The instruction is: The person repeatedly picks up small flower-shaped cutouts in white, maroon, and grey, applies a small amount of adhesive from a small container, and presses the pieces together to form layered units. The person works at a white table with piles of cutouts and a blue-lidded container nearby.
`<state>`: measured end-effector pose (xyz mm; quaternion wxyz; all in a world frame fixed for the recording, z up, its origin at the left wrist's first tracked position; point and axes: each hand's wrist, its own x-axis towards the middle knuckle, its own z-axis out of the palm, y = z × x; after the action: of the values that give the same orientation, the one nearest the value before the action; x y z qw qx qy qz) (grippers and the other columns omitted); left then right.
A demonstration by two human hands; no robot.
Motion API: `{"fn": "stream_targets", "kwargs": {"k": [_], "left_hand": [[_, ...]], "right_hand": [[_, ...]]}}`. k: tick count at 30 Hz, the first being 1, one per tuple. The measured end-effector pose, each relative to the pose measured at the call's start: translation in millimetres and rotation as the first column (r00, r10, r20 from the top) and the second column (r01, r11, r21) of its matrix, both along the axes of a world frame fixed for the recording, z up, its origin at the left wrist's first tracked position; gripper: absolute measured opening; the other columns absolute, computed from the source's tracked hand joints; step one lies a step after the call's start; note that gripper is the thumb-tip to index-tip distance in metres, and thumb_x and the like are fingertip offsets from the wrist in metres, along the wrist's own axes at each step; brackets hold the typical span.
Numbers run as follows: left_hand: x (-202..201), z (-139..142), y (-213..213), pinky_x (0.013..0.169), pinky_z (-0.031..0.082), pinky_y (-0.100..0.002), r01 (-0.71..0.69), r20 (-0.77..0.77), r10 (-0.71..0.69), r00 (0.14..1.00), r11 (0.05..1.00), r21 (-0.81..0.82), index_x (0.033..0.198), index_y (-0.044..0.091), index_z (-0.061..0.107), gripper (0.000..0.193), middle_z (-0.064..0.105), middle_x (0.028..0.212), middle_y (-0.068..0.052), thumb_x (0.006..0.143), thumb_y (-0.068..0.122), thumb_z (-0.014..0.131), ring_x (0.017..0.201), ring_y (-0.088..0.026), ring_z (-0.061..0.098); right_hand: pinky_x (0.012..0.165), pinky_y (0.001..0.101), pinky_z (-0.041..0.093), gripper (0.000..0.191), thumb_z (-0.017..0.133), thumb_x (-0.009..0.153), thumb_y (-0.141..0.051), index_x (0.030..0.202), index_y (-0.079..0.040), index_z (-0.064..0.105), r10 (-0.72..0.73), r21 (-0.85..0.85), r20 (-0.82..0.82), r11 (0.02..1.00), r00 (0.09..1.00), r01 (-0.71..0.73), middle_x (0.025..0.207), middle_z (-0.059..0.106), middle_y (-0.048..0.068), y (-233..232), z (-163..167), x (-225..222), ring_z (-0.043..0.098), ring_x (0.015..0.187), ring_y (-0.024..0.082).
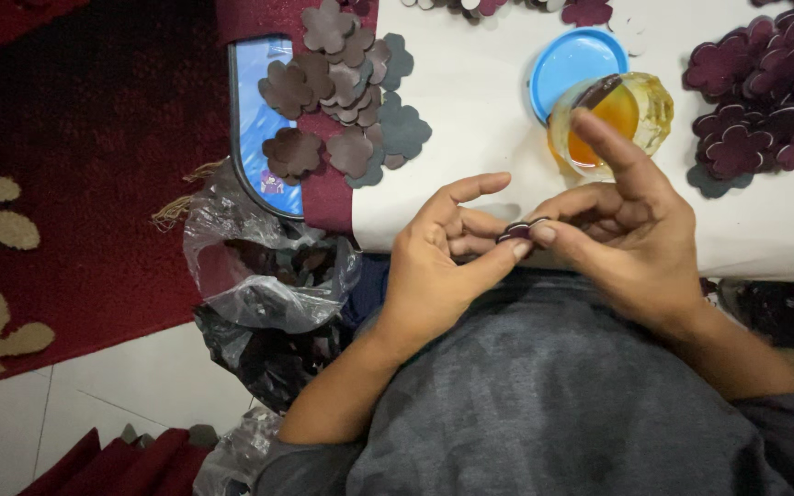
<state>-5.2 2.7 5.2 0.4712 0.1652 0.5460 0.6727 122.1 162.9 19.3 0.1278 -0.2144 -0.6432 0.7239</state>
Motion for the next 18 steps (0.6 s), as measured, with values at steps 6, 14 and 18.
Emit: {"fn": "stream_targets", "kwargs": {"k": [6,14,18], "left_hand": [[-2.7,-3.9,1.4,0.081,0.057,-0.022,-0.054,0.101,0.054,0.993,0.999,-0.003,0.147,-0.002,0.049,0.060,0.074,0.107,-0.011,0.092,-0.002,0.074,0.094,-0.013,0.074],[-1.1,-5.6,1.6,0.082,0.057,-0.022,-0.058,0.101,0.057,0.993,0.998,0.004,0.148,-0.002,0.049,0.061,0.073,0.107,-0.011,0.093,-0.003,0.074,0.095,-0.014,0.073],[-1.1,-6.5,1.1,0.090,0.058,-0.025,-0.047,0.131,0.032,0.991,0.993,0.110,0.149,-0.001,0.048,0.060,0.073,0.113,-0.011,0.095,-0.001,0.074,0.101,-0.014,0.072]], "right_hand": [[0.106,0.0354,0.062,0.065,0.054,0.107,0.008,0.166,0.002,0.027,-0.094,0.012,-0.080,0.995,0.992,0.095,0.114,0.070,0.021,3.2,0.5,8.6,0.073,0.106,0.020],[0.094,0.0259,0.056,0.079,0.066,0.095,0.010,0.164,0.001,0.030,-0.050,0.011,0.005,0.999,0.999,0.050,0.108,0.068,0.013,-3.3,-5.1,7.0,0.068,0.102,0.014],[0.090,0.0255,0.056,0.083,0.070,0.091,0.011,0.164,0.001,0.032,-0.061,0.049,0.076,0.997,0.995,0.058,0.104,0.069,0.012,-4.9,-1.8,5.1,0.068,0.098,0.013]]}}
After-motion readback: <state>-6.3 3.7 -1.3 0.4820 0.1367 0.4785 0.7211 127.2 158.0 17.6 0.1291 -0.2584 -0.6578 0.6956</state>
